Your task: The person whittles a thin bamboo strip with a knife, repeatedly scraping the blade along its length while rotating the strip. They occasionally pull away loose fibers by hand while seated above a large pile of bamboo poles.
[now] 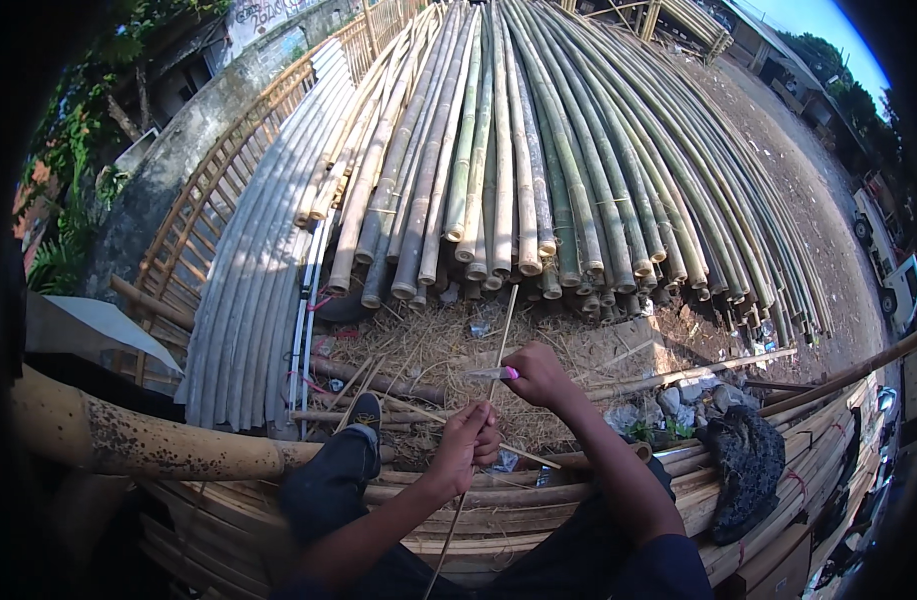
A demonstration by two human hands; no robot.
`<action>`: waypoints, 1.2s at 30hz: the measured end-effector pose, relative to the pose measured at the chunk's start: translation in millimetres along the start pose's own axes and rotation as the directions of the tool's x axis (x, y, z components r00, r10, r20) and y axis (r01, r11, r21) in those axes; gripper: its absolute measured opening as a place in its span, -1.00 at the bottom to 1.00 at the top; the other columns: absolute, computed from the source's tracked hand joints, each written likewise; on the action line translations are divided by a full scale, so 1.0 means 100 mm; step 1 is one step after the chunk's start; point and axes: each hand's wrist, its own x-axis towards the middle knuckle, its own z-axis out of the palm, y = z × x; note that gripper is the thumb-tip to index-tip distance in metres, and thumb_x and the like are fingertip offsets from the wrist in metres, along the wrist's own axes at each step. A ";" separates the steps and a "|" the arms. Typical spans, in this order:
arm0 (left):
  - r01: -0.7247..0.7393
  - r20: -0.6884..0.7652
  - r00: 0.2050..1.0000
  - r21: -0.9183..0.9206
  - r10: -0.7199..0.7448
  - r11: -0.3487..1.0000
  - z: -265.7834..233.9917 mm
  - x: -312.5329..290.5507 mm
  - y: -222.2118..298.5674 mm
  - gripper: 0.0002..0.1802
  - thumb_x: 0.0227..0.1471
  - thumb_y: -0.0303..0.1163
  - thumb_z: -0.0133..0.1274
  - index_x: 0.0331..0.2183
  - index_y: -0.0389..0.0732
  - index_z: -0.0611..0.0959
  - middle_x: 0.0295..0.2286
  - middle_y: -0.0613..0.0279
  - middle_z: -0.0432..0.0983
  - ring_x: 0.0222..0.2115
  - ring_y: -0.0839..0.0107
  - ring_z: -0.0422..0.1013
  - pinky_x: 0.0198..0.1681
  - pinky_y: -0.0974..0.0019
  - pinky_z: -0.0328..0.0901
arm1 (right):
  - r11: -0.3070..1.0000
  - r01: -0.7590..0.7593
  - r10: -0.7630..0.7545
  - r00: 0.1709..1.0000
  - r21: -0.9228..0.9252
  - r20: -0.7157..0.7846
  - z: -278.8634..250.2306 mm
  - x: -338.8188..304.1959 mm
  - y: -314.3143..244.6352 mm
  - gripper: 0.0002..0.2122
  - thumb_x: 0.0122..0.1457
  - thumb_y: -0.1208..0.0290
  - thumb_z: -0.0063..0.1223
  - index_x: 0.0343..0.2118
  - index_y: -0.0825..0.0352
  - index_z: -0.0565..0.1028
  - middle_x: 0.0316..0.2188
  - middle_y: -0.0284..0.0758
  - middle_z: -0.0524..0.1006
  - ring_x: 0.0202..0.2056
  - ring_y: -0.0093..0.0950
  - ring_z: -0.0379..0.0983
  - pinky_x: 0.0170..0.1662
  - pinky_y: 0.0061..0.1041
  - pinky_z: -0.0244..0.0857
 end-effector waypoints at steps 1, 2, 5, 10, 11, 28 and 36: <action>-0.016 -0.017 1.000 0.022 0.017 1.000 0.01 -0.01 0.01 -0.72 0.22 -0.17 -0.20 -0.46 -0.12 0.32 -0.75 0.53 -0.05 -0.80 0.72 -0.13 -0.76 0.58 -0.21 | 0.999 -0.030 0.028 0.999 -0.041 -0.047 0.03 0.00 0.05 -0.69 -0.07 0.21 -0.06 -0.72 0.38 0.36 -0.72 -0.06 0.33 -0.61 -0.05 0.29 -0.51 -0.16 0.12; -0.033 -0.037 0.999 0.045 0.035 0.998 0.03 -0.03 0.02 -0.73 0.22 -0.18 -0.20 -0.46 -0.12 0.31 -0.75 0.53 -0.05 -0.80 0.72 -0.12 -0.77 0.58 -0.21 | 0.981 -0.196 0.193 0.969 0.000 -0.153 0.07 0.01 0.19 -0.68 -0.06 0.21 -0.07 -0.73 0.40 0.36 -0.73 -0.06 0.33 -0.62 -0.05 0.30 -0.51 -0.16 0.12; 0.180 0.165 0.966 0.132 -0.201 0.975 0.24 -0.26 -0.13 -0.71 0.22 -0.16 -0.21 -0.46 -0.11 0.30 -0.75 0.53 -0.05 -0.80 0.71 -0.12 -0.77 0.58 -0.21 | 0.740 -0.668 0.663 0.705 0.077 -0.251 -0.27 -0.08 0.68 -0.66 -0.03 0.24 -0.10 -0.71 0.47 0.34 -0.78 -0.02 0.29 -0.71 -0.10 0.25 -0.57 -0.18 0.08; 0.294 0.183 0.938 0.022 -0.293 0.956 0.17 -0.14 -0.14 -0.67 0.21 -0.10 -0.22 -0.49 -0.11 0.29 -0.75 0.52 -0.04 -0.80 0.72 -0.13 -0.78 0.59 -0.21 | 0.602 -0.475 0.759 0.591 0.642 -0.274 -0.47 -0.38 1.12 -0.68 0.06 0.33 -0.05 -0.79 0.24 0.28 -0.86 -0.51 0.19 -0.78 -0.66 0.09 -0.67 -0.51 -0.10; 0.234 0.177 0.956 0.031 -0.235 0.972 0.09 -0.10 -0.02 -0.67 0.21 -0.10 -0.21 -0.48 -0.10 0.29 -0.75 0.52 -0.03 -0.80 0.73 -0.13 -0.78 0.60 -0.21 | 0.496 -0.378 0.756 0.631 0.782 -0.175 -0.46 -0.25 0.84 -0.68 0.09 0.33 -0.02 -0.77 0.13 0.23 -0.80 -0.66 0.10 -0.71 -0.83 -0.01 -0.66 -0.64 -0.21; 0.299 0.219 0.942 -0.216 -0.253 0.929 0.11 -0.13 -0.13 -0.62 0.19 -0.03 -0.19 -0.53 -0.06 0.26 -0.77 0.53 -0.11 -0.81 0.71 -0.17 -0.81 0.59 -0.24 | 0.824 -0.564 0.563 0.799 0.062 -0.212 -0.32 -0.07 0.60 -0.67 -0.07 0.21 -0.03 -0.67 0.45 0.43 -0.68 -0.01 0.39 -0.59 -0.02 0.35 -0.50 -0.10 0.15; 0.214 0.168 0.965 -0.052 -0.203 0.975 -0.03 0.06 -0.02 -0.70 0.20 -0.14 -0.21 -0.47 -0.11 0.31 -0.76 0.52 -0.03 -0.81 0.72 -0.13 -0.78 0.59 -0.18 | 0.480 -0.495 0.736 0.676 0.724 -0.026 -0.43 -0.16 0.59 -0.66 0.13 0.16 -0.01 -0.62 0.34 0.45 -0.84 -0.58 0.12 -0.77 -0.74 0.02 -0.71 -0.62 -0.13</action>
